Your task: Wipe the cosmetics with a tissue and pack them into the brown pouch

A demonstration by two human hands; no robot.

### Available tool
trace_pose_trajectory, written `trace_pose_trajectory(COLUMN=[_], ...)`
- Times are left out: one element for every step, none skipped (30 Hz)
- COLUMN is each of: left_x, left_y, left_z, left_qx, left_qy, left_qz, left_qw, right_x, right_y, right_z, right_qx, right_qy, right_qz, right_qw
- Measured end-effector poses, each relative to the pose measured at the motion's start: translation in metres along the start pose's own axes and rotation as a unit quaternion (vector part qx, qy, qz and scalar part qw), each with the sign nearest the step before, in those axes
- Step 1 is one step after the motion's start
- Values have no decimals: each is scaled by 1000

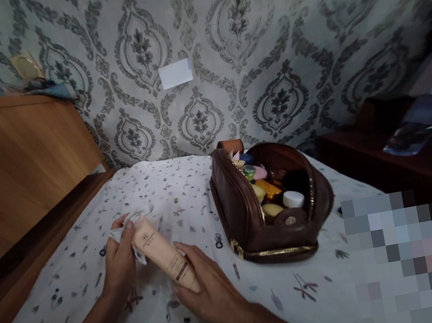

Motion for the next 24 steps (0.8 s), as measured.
trace_pose_trajectory(left_x=[2,3,5,6,7,8,9,10,10,11,11,10,7,3,-4,-12,-22,-31,-39,-45,-48,-49,-48,-44], left_y=[1,1,2,3,3,4,4,5,5,5,3,1,-3,-9,-17,-27,-36,-45,-53,-57,-59,-58,-53,-47], left_z=[-1,-3,-4,-5,-5,-5,-6,-7,-9,-11,-13,-16,-18,-20,-20,-19,-17,-14,-11,-9,-6,-5,-4,-4], left_qx=[-25,-57,-93,-131,-168,-203,-238,-270,-298,-320,-340,-360,-382,-409,-439,-465,-486,-492,-494,-494,-494,-495,-497,-496], left_qy=[35,74,117,167,223,281,338,390,435,470,496,512,518,514,501,486,467,459,455,457,463,471,480,490], left_qz=[2,8,17,28,38,48,54,55,52,45,33,21,17,27,54,97,151,206,248,274,285,285,279,269], left_qw=[999,996,989,977,959,937,909,879,848,821,798,779,765,753,744,734,723,710,698,687,678,672,667,665], right_x=[0,0,1,1,2,2,3,4,4,4,5,5,5,5,4,4,3,1,0,-1,-1,0,1,2], right_y=[1,2,3,3,4,4,3,3,3,3,4,4,5,6,6,7,8,9,9,9,9,9,9,9], right_z=[-1,-1,-2,-3,-3,-3,-3,-3,-3,-3,-3,-4,-5,-6,-7,-8,-9,-9,-9,-9,-8,-8,-7,-7], right_qx=[-4,-7,-9,-10,-11,-12,-12,-12,-11,-11,-13,-16,-21,-27,-33,-35,-35,-32,-29,-25,-21,-18,-15,-10], right_qy=[7,12,16,18,20,21,22,23,25,26,28,29,30,33,41,57,82,114,146,172,189,194,186,171], right_qz=[-9,-16,-21,-25,-29,-32,-34,-35,-36,-37,-40,-42,-47,-54,-61,-63,-61,-52,-41,-33,-31,-36,-43,-43], right_qw=[1000,1000,1000,999,999,999,999,999,999,999,999,999,998,998,997,996,994,992,988,984,981,980,981,984])
Point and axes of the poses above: each hand's wrist, its own y-axis towards the middle knuckle, its own x-axis out of the back of the hand, z = x × y, the point moved 3 cm from there along y, towards the middle knuckle, and after that the axes turned 11 degrees about z, right-handed, at the moved point
